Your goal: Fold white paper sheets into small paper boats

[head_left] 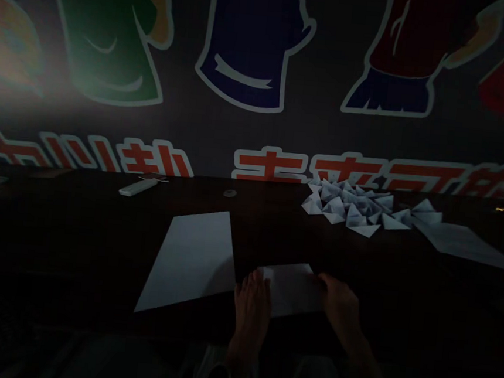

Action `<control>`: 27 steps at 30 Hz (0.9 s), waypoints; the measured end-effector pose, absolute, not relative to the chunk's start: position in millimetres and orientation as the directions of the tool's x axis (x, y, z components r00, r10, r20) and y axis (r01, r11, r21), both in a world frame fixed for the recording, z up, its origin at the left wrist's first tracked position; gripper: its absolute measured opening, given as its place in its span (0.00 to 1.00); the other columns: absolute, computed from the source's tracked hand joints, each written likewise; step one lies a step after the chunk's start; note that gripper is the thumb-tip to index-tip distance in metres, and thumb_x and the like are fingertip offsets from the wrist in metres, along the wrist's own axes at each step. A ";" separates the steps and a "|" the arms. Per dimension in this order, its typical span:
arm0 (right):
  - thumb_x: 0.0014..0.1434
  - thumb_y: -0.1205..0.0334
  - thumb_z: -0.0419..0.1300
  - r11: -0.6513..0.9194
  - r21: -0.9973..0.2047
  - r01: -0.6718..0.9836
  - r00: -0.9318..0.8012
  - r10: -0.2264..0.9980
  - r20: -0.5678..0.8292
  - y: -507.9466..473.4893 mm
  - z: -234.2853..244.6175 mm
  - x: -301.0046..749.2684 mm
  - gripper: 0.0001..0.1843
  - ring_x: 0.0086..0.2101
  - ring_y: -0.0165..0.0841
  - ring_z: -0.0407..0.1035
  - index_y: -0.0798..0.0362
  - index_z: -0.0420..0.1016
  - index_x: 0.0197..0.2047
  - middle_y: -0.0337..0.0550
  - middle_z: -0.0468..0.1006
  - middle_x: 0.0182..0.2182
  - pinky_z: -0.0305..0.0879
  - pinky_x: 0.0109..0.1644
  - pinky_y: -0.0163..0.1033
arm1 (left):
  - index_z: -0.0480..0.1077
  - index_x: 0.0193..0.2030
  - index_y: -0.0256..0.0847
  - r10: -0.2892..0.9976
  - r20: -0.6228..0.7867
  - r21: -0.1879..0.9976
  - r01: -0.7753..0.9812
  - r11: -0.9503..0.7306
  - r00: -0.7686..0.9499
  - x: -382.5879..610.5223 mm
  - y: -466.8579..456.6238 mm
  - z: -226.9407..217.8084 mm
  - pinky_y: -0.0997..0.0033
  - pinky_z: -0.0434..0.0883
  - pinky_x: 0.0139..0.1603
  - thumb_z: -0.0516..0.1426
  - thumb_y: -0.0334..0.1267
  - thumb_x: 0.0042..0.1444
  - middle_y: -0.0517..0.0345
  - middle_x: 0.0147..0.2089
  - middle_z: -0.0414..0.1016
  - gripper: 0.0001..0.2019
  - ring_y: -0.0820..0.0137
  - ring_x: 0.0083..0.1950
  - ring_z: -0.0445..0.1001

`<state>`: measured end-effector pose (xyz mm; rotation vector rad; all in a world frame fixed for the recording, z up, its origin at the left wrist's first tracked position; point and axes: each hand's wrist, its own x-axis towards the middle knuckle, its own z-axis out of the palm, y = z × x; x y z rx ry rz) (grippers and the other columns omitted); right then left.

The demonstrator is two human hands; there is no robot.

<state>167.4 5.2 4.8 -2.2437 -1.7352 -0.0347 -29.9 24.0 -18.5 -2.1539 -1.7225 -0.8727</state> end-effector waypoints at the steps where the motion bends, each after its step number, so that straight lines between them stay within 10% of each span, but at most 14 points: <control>1: 0.61 0.60 0.48 -0.222 -0.216 0.951 0.266 0.943 0.201 4.1 4.1 167.7 0.16 0.34 0.39 0.75 0.52 0.76 0.42 0.49 0.80 0.32 0.63 0.33 0.38 | 0.70 0.46 0.31 0.801 0.588 0.163 0.953 -0.256 0.115 -30.3 24.1 -18.2 0.53 0.72 0.41 0.45 0.32 0.62 0.41 0.42 0.76 0.15 0.56 0.43 0.75; 27: 0.63 0.55 0.48 -0.294 -0.167 0.941 0.317 0.938 0.139 24.3 11.6 163.5 0.16 0.34 0.39 0.75 0.54 0.74 0.38 0.51 0.79 0.31 0.62 0.32 0.36 | 0.69 0.43 0.31 0.822 0.556 0.199 0.940 -0.276 0.124 -31.7 44.9 -21.0 0.68 0.70 0.33 0.47 0.27 0.58 0.46 0.33 0.75 0.12 0.63 0.35 0.75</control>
